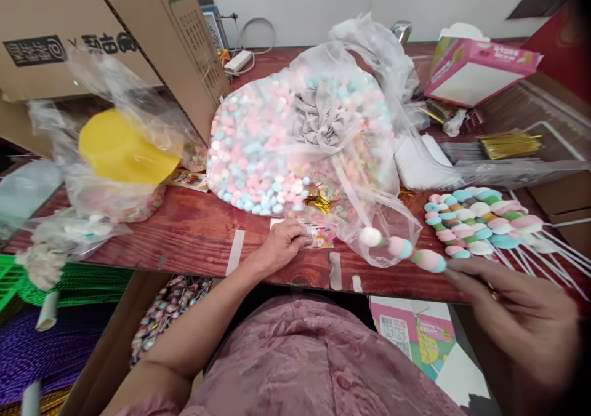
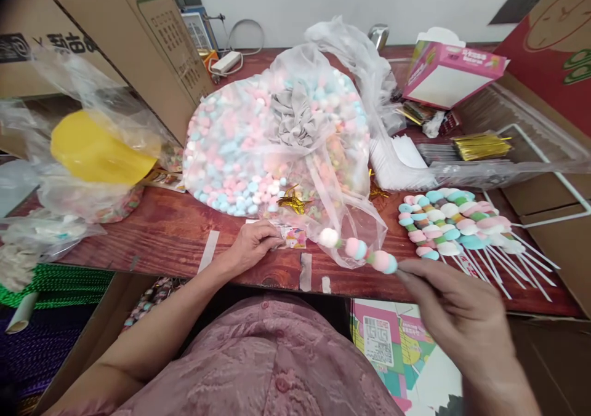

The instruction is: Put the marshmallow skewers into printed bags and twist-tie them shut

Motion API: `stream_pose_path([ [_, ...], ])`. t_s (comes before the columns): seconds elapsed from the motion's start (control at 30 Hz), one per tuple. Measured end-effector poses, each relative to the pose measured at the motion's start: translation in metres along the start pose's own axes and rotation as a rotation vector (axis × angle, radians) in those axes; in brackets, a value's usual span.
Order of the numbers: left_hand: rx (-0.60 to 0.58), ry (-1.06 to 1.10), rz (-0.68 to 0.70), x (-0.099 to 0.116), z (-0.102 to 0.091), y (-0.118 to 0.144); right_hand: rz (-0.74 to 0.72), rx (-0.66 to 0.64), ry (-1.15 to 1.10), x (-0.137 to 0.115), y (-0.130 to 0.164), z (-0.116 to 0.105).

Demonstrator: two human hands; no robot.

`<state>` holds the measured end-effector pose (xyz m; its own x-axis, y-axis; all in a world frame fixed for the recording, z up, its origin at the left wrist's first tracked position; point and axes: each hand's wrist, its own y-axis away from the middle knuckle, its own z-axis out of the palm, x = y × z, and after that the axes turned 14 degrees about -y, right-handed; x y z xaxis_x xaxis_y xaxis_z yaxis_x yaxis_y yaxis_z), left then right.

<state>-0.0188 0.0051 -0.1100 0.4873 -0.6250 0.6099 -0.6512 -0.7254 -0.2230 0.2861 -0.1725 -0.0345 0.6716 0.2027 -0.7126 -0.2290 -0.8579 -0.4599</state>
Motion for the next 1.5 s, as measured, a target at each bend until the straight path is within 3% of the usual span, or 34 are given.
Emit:
stream_pose_path([
  [0.13,0.012,0.062,-0.110,-0.001,0.004,-0.001,-0.190,-0.063,-0.015,0.004,-0.005,0.045],
  [0.3,0.008,0.150,-0.145,-0.005,0.007,-0.002,-0.298,-0.096,0.063,0.008,-0.001,0.065],
  [0.6,0.012,0.084,0.005,-0.003,0.004,0.002,-0.282,-0.237,0.161,0.011,0.003,0.051],
  [0.77,-0.032,-0.099,0.226,0.002,0.000,0.004,-0.315,-0.280,0.125,0.000,-0.004,0.051],
  [0.9,0.020,-0.226,0.361,0.009,-0.014,0.002,-0.327,-0.374,0.006,-0.001,-0.015,0.043],
  [1.03,-0.019,-0.221,0.435,0.018,-0.024,0.002,-0.368,-0.312,0.033,-0.002,-0.017,0.040],
  [1.13,-0.095,-0.178,0.427,0.022,-0.027,0.004,-0.402,-0.336,0.102,-0.006,-0.013,0.042],
  [1.23,-0.141,-0.111,0.382,0.027,-0.031,0.005,-0.393,-0.409,0.013,-0.007,-0.009,0.042],
  [1.5,-0.333,0.051,0.209,0.056,-0.027,0.010,-0.386,-0.338,-0.002,-0.002,0.002,0.041],
])
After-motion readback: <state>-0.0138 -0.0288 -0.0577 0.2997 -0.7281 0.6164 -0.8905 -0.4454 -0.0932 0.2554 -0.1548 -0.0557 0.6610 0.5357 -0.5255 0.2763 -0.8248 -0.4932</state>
